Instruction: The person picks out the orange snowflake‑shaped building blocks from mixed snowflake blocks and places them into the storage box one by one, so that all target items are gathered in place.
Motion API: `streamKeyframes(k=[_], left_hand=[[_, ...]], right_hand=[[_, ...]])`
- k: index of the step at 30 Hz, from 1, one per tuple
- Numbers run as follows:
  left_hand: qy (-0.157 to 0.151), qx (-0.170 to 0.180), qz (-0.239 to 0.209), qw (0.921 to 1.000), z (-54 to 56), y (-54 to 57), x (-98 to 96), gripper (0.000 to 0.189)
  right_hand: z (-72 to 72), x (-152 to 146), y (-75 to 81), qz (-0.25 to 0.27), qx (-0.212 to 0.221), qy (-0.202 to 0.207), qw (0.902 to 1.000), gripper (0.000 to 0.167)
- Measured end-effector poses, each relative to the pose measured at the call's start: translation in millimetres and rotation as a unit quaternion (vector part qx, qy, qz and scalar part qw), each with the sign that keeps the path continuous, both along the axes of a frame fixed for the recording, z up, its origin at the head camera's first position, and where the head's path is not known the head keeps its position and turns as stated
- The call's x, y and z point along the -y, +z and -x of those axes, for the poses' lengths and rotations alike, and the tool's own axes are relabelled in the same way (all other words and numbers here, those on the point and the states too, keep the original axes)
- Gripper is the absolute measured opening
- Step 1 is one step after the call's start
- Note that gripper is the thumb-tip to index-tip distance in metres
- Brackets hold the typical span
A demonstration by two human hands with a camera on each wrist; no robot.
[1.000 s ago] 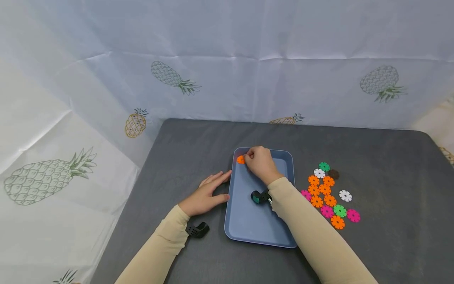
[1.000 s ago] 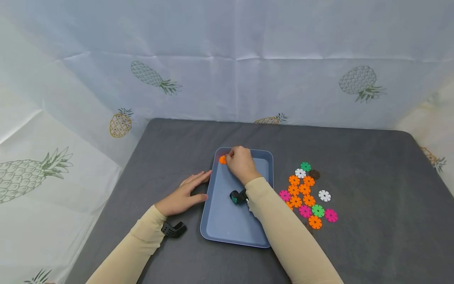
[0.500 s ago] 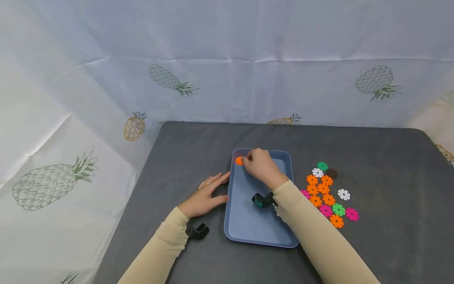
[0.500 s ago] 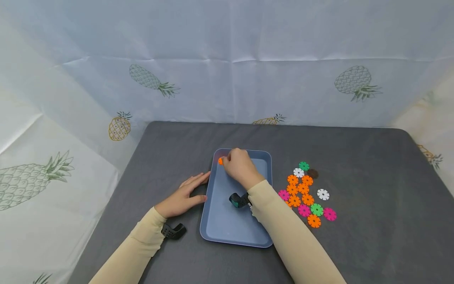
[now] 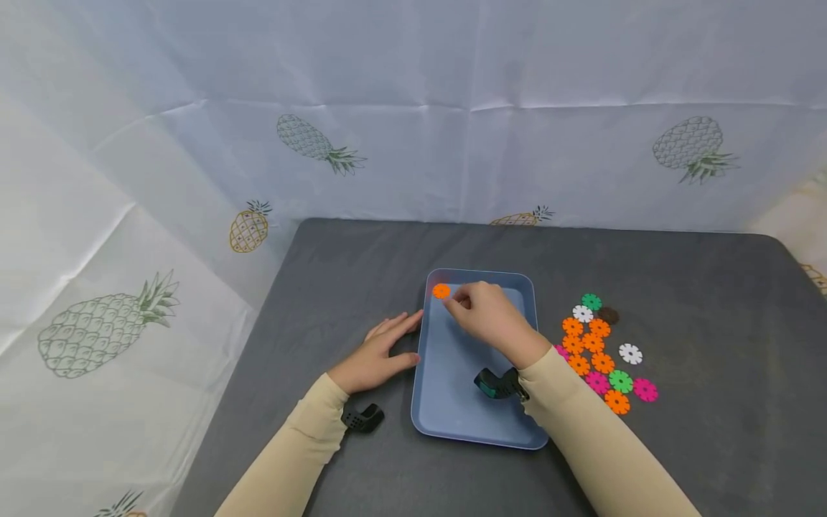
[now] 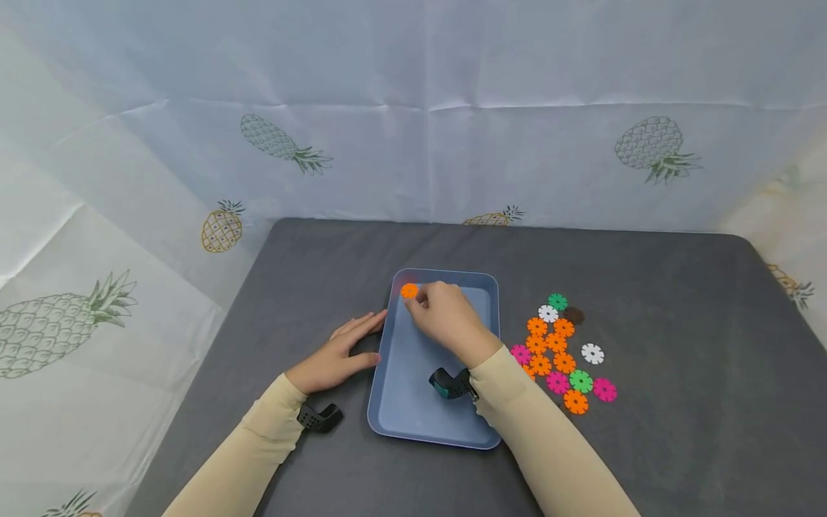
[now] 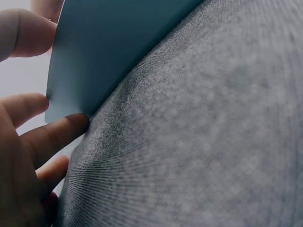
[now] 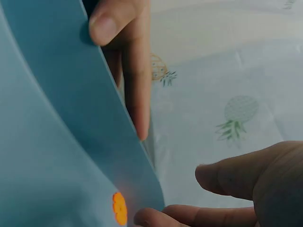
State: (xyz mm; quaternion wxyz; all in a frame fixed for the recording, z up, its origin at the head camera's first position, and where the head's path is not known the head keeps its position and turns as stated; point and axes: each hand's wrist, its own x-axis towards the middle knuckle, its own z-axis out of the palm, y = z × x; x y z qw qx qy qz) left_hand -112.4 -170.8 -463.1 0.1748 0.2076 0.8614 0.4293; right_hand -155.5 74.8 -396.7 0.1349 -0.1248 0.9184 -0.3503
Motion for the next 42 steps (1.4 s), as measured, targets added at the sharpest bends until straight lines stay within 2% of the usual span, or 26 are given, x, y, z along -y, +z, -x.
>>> streamKeyframes(k=[11,21,28,33,42], left_hand=[[0.003,-0.002,-0.002,1.0,-0.2,-2.1,-0.9,0.076],[0.003,-0.002,-0.005,1.0,0.2,-0.8,0.2,0.077],[0.006,0.004,-0.002,1.0,0.8,0.4,-0.7,0.077],[0.004,0.002,-0.001,1.0,0.7,-1.6,-0.4,0.077],[0.001,-0.006,-0.006,1.0,1.8,-6.0,0.7,0.076]], right_hand=[[-23.7,-20.1,12.4,-0.004,-0.008,-0.009,0.9999,0.029],[-37.0,-53.3,21.5,-0.018,-0.021,-0.03,0.9992,0.031],[-46.7,-79.9,20.5,-0.022,-0.003,-0.056,0.9982,0.035],[-55.2,-93.7,14.6,-0.033,0.008,-0.058,0.9977,0.039],[-72.4,-118.3,3.3,-0.045,-0.037,-0.067,0.9961,0.021]])
